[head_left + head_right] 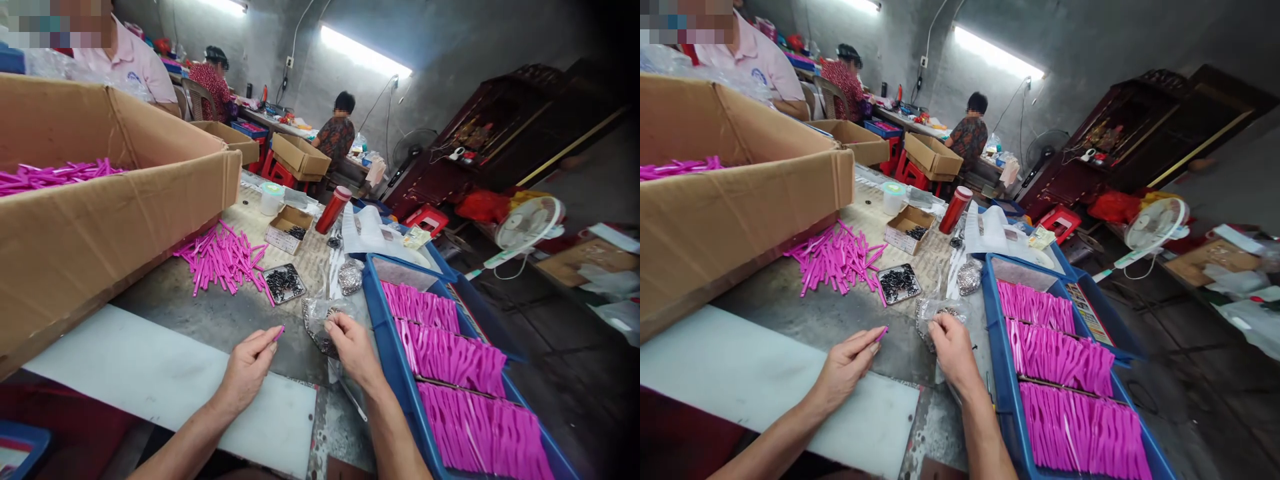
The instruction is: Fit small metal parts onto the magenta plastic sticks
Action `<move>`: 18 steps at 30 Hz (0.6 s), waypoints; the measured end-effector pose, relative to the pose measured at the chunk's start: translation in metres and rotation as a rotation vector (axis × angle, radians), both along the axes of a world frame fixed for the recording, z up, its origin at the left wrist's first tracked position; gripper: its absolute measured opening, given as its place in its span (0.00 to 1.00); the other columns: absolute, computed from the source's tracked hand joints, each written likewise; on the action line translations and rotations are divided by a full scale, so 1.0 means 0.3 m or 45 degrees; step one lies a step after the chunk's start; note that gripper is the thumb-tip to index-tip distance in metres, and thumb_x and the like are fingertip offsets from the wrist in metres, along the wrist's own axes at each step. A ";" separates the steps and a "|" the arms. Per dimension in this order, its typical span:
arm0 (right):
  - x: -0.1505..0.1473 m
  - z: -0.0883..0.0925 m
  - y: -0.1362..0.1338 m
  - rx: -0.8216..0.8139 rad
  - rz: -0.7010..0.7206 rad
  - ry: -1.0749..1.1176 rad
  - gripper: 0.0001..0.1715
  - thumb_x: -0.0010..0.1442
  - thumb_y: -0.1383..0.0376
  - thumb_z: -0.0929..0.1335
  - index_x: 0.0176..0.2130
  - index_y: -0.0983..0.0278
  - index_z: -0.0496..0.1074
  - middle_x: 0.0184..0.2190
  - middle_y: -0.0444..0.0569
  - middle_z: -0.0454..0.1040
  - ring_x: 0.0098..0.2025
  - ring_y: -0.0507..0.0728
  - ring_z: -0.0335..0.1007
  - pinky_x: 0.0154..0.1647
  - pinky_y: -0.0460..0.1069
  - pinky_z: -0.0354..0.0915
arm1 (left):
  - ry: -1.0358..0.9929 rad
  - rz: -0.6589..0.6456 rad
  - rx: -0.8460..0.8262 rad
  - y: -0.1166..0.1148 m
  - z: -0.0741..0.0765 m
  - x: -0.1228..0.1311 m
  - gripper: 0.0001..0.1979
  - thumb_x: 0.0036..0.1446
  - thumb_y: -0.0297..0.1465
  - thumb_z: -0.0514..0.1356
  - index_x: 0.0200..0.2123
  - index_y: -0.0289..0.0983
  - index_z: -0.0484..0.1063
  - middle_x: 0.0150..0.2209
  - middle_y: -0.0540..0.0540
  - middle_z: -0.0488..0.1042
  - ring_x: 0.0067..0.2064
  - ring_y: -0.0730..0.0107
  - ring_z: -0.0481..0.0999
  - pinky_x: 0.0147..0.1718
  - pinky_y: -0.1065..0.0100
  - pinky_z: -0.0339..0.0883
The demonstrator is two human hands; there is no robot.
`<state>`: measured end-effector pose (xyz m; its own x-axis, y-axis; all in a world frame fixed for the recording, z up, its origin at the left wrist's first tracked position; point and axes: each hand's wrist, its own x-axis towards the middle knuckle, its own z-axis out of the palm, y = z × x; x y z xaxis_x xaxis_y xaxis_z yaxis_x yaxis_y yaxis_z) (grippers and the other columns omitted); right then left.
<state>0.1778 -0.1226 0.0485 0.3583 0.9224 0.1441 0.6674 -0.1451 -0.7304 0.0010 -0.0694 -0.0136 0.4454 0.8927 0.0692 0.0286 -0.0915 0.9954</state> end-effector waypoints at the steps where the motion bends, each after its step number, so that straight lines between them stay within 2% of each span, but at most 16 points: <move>1: -0.022 -0.008 -0.009 -0.011 0.042 0.007 0.11 0.53 0.64 0.59 0.22 0.65 0.62 0.18 0.41 0.60 0.23 0.51 0.56 0.23 0.44 0.53 | -0.005 0.002 0.001 -0.001 0.001 0.000 0.16 0.50 0.31 0.53 0.42 0.37 0.71 0.24 0.50 0.62 0.20 0.78 0.58 0.16 0.77 0.56; 3: -0.063 -0.040 -0.024 -0.059 0.116 -0.127 0.11 0.53 0.66 0.59 0.22 0.65 0.62 0.20 0.42 0.62 0.25 0.51 0.58 0.25 0.44 0.54 | -0.015 -0.004 0.006 -0.003 0.005 0.000 0.16 0.50 0.31 0.52 0.42 0.37 0.71 0.24 0.50 0.62 0.19 0.79 0.58 0.16 0.77 0.56; 7: -0.112 -0.128 -0.039 -0.186 0.210 -0.621 0.10 0.53 0.70 0.59 0.24 0.66 0.65 0.23 0.48 0.66 0.28 0.54 0.61 0.29 0.46 0.55 | -0.016 -0.022 0.018 -0.008 0.014 -0.001 0.15 0.50 0.30 0.52 0.42 0.37 0.71 0.24 0.51 0.60 0.20 0.79 0.58 0.17 0.77 0.56; 10: -0.113 -0.166 -0.048 -0.211 0.240 -0.795 0.09 0.53 0.71 0.60 0.26 0.66 0.67 0.24 0.49 0.67 0.29 0.55 0.62 0.30 0.47 0.56 | -0.019 -0.036 0.024 -0.007 0.019 -0.003 0.16 0.51 0.29 0.52 0.43 0.37 0.70 0.24 0.50 0.60 0.21 0.78 0.58 0.17 0.77 0.56; 14: -0.089 -0.155 -0.063 -0.192 0.308 -0.660 0.09 0.54 0.70 0.60 0.29 0.66 0.68 0.25 0.49 0.68 0.30 0.55 0.64 0.32 0.47 0.58 | -0.004 -0.057 0.012 -0.006 0.022 -0.004 0.16 0.51 0.29 0.51 0.44 0.38 0.69 0.25 0.50 0.61 0.22 0.77 0.59 0.16 0.78 0.56; 18: -0.062 -0.124 -0.070 -0.183 0.248 -0.447 0.10 0.55 0.70 0.59 0.31 0.65 0.69 0.27 0.48 0.69 0.31 0.54 0.65 0.33 0.46 0.59 | -0.010 -0.058 0.016 -0.007 0.026 -0.005 0.16 0.51 0.29 0.52 0.43 0.38 0.70 0.26 0.50 0.61 0.22 0.77 0.60 0.17 0.78 0.57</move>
